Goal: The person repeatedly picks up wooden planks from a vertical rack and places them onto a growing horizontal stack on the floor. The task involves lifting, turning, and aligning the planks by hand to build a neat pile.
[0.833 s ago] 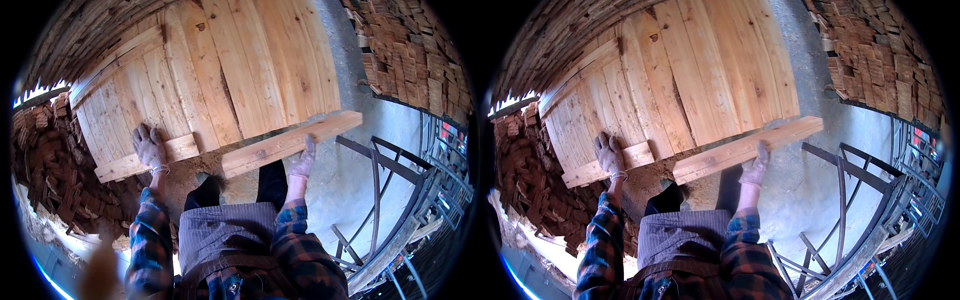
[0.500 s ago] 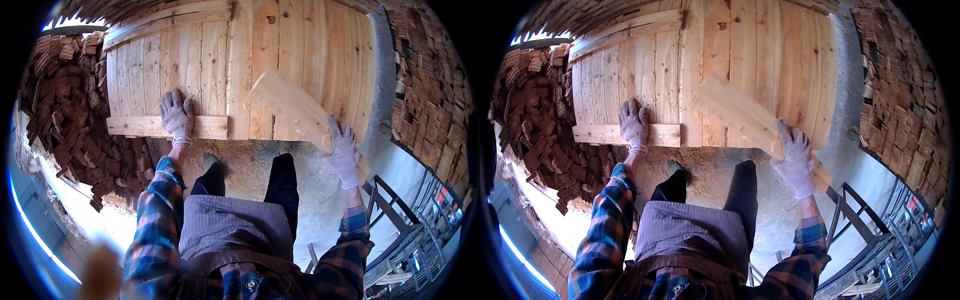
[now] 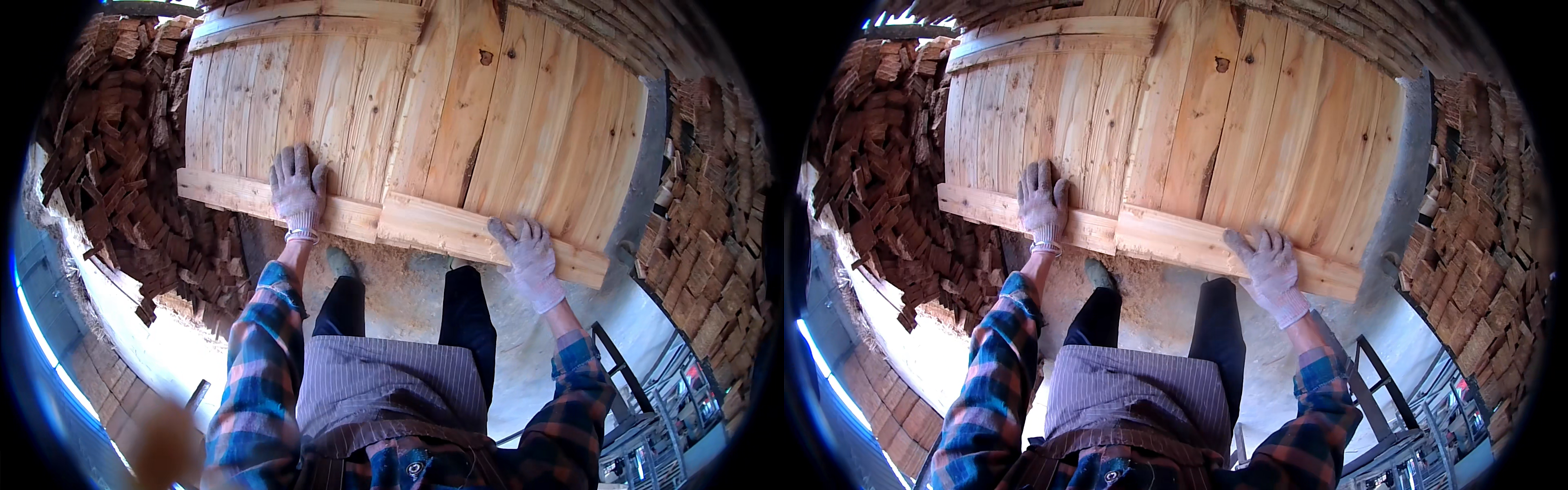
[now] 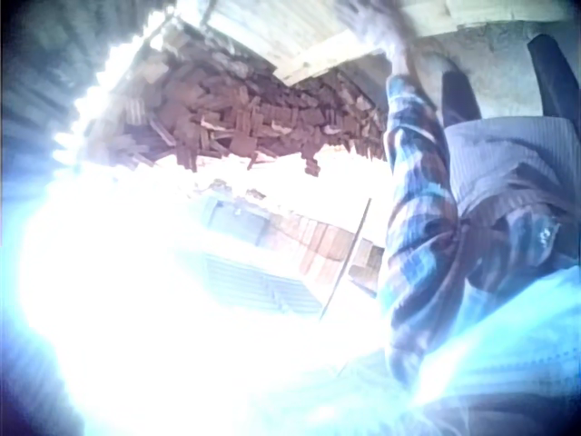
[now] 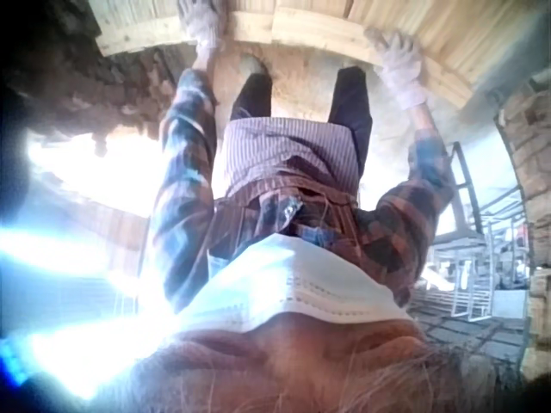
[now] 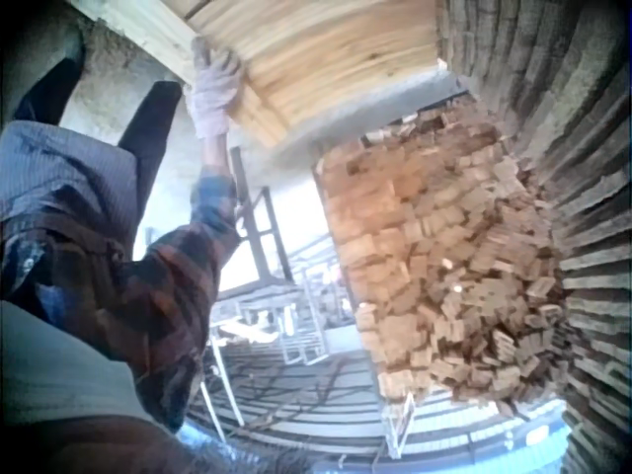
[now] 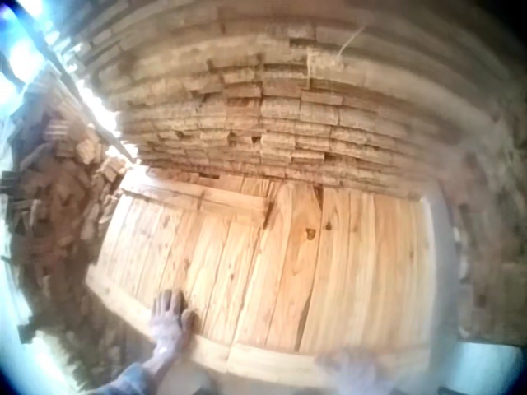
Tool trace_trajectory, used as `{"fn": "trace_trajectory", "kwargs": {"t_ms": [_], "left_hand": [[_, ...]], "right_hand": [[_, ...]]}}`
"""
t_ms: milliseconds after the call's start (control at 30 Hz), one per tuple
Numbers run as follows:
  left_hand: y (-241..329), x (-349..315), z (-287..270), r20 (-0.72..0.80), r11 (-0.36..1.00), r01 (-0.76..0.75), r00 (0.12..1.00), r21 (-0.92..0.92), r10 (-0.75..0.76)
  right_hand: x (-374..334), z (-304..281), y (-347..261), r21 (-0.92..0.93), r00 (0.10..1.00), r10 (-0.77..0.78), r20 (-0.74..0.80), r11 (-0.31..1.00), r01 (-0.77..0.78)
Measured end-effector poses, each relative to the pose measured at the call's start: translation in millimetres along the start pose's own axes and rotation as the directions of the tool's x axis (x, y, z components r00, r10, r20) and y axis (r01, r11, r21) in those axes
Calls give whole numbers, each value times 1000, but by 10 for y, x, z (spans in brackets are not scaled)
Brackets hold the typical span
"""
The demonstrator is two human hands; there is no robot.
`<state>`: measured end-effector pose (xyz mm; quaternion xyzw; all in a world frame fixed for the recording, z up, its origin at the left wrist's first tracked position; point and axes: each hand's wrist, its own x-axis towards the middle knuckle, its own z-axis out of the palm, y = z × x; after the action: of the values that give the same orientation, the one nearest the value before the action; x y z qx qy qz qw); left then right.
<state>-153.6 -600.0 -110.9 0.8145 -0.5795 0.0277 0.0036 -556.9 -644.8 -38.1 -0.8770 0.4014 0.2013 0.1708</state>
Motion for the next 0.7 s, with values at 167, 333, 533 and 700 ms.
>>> {"fn": "trace_trajectory", "kwargs": {"t_ms": [167, 333, 533, 700], "left_hand": [[62, 21, -62, 31, 1000, -3, 1000, -17, 3], [217, 181, -104, 58, 998, 10, 998, -57, -7], [9, -19, -40, 141, 992, 122, 983, -43, -115], [-28, 0, -160, 156, 985, 141, 980, -96, -125]], "right_hand": [[477, -778, 704, -53, 985, 138, -99, 988, -144], [1549, -1243, 1565, -189, 964, 97, -246, 971, -146], [2041, -1229, 1417, -152, 995, 36, -95, 987, -50], [2026, -974, 1500, -197, 977, 4, -214, 979, -47]]}}
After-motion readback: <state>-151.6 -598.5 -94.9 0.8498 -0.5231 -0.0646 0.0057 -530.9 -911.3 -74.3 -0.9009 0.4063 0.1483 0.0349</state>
